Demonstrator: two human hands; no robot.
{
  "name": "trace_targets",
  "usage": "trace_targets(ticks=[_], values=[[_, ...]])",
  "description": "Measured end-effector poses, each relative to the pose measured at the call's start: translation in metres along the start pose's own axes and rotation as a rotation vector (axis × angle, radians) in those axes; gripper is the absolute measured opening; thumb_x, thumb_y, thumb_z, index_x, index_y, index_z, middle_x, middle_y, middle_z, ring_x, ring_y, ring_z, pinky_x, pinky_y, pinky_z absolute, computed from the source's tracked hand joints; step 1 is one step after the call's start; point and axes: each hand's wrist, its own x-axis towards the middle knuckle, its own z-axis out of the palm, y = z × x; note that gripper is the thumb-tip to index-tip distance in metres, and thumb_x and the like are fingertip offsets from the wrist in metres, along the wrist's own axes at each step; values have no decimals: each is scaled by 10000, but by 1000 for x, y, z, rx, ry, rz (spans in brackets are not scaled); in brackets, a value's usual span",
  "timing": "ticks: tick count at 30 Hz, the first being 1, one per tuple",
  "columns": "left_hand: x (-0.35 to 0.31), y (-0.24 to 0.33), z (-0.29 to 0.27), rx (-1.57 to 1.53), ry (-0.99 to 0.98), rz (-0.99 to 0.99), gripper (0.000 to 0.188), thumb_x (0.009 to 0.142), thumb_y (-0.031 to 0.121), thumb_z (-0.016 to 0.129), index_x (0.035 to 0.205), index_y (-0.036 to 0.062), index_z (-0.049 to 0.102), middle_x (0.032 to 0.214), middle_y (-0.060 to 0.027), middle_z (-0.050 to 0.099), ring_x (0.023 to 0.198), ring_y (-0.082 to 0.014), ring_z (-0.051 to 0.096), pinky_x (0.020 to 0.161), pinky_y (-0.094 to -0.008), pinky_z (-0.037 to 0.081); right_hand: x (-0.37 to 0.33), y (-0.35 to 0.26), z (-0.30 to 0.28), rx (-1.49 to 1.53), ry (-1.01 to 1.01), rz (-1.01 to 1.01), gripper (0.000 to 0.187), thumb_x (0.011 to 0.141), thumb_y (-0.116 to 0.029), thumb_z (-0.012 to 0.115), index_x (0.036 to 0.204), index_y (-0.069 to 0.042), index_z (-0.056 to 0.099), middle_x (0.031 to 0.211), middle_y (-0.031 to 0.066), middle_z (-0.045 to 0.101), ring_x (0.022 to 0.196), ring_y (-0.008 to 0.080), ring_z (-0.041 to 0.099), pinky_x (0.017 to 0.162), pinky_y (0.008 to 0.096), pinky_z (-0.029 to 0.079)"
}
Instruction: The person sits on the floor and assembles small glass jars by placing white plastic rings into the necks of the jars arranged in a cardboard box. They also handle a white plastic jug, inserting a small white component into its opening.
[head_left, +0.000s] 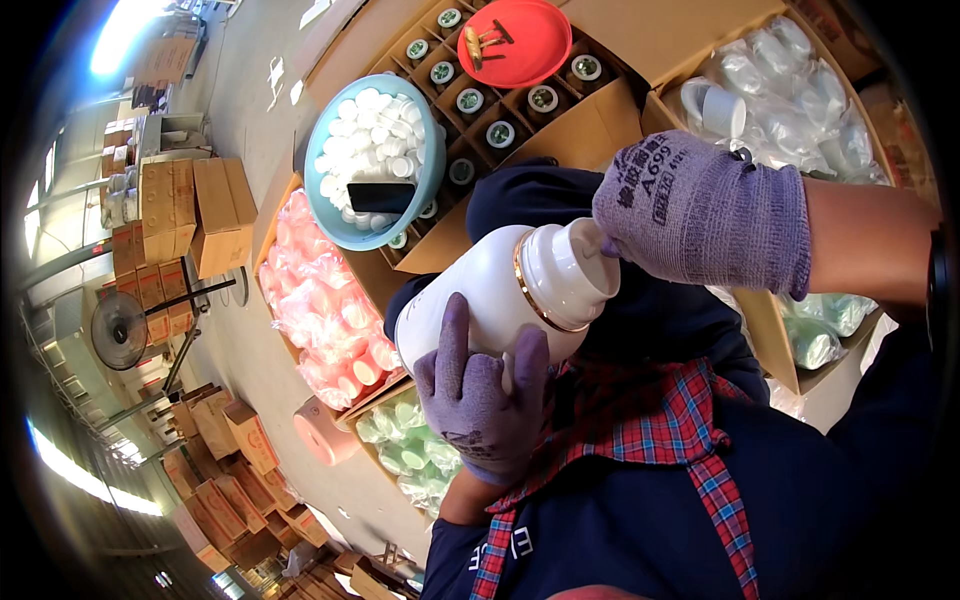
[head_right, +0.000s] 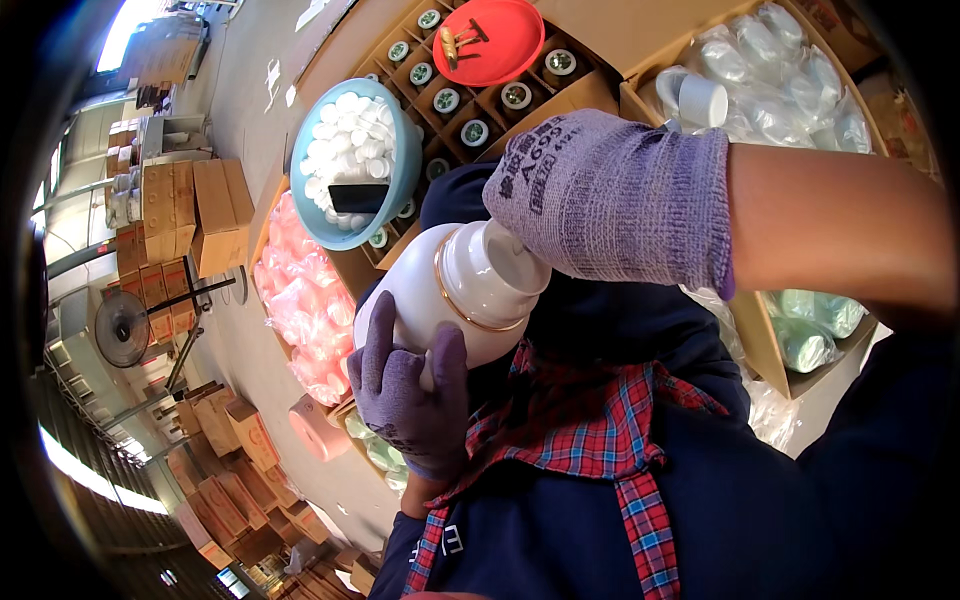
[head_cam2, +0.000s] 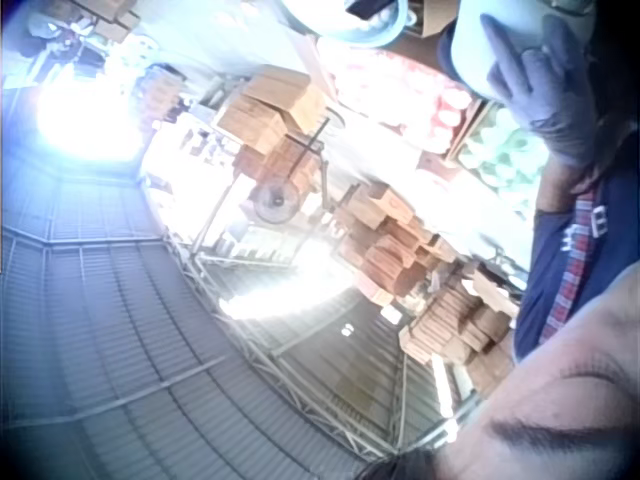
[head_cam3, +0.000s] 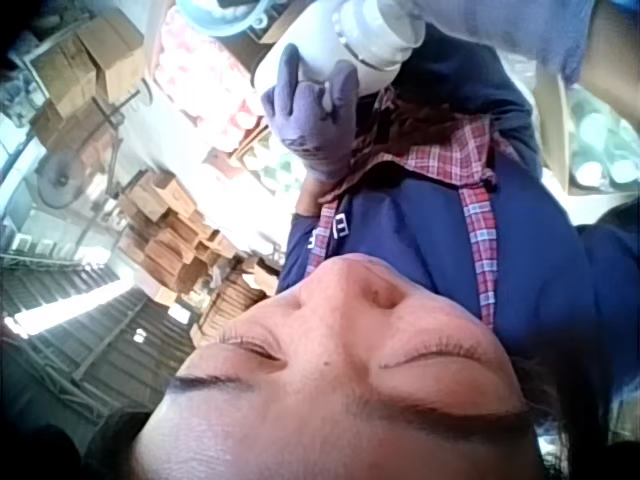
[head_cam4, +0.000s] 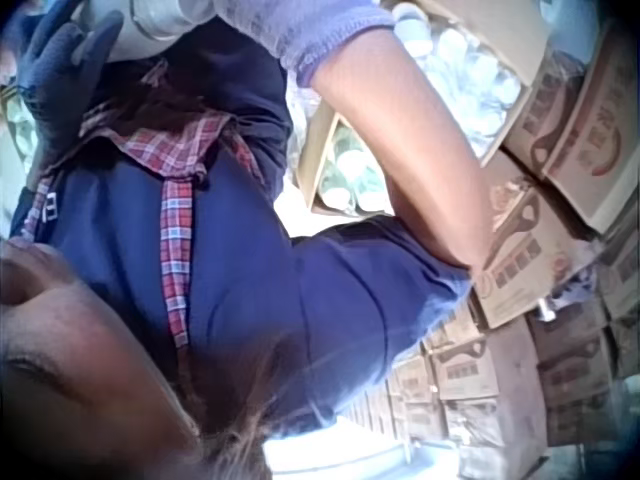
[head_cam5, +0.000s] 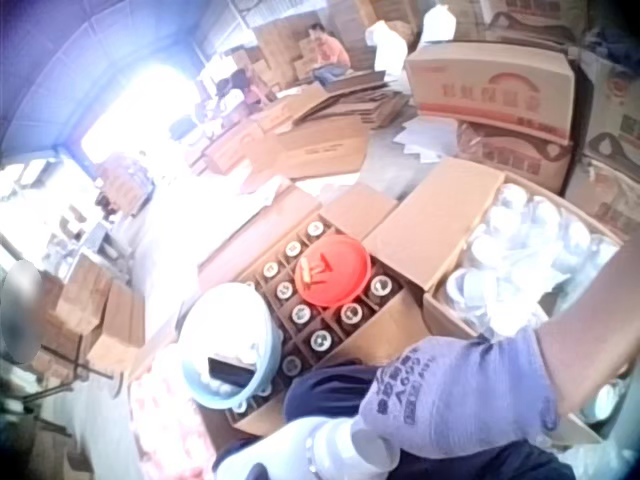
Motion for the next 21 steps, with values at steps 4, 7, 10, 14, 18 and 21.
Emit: trace_targets(ticks=[4, 7, 10, 14, 18, 21], values=[[-2, -5, 4, 30, -7, 48, 376, 767, 256, 777, 622, 48, 498, 1157, -252, 627, 681, -324, 580, 638, -388, 484, 5, -4, -1, -75, -75, 39, 124, 756, -169, 631, 802, -68, 685, 736, 115, 649, 710, 262, 658, 621, 368, 517], [13, 8, -2, -11, -43, -47, 304, 728, 143, 782, 629, 7, 529, 1125, -282, 630, 816, -385, 643, 719, -428, 507, 7, -11, -2, -129, -86, 67, 118, 753, -176, 605, 780, -81, 670, 741, 108, 622, 696, 254, 643, 600, 370, 495], [24, 18, -13, -8, -30, -35, 307, 743, 138, 774, 626, -10, 532, 1112, -308, 624, 849, -409, 655, 736, -437, 523, 12, -24, -16, -175, -89, 96, 110, 739, -180, 613, 769, -86, 664, 752, 92, 610, 706, 233, 634, 590, 358, 482], [9, 10, -2, -47, -20, -66, 324, 762, 137, 764, 618, -25, 523, 1101, -329, 616, 869, -420, 658, 738, -438, 531, 14, -23, -8, -202, -70, 108, 116, 719, -191, 636, 754, -82, 659, 735, 75, 597, 709, 218, 624, 585, 349, 477], [5, 4, 4, -65, -34, -44, 330, 768, 130, 759, 616, -32, 515, 1097, -339, 612, 881, -421, 659, 736, -431, 534, 18, -13, 3, -277, -113, 33, 124, 712, -194, 647, 749, -77, 665, 737, 75, 600, 712, 219, 623, 588, 345, 490], [10, 2, 0, -58, -51, -28, 332, 766, 122, 759, 612, -33, 509, 1093, -339, 613, 879, -418, 661, 729, -423, 535, 21, -12, -25, -294, -168, -105, 123, 720, -183, 647, 753, -68, 676, 757, 90, 621, 722, 230, 643, 594, 354, 507]])
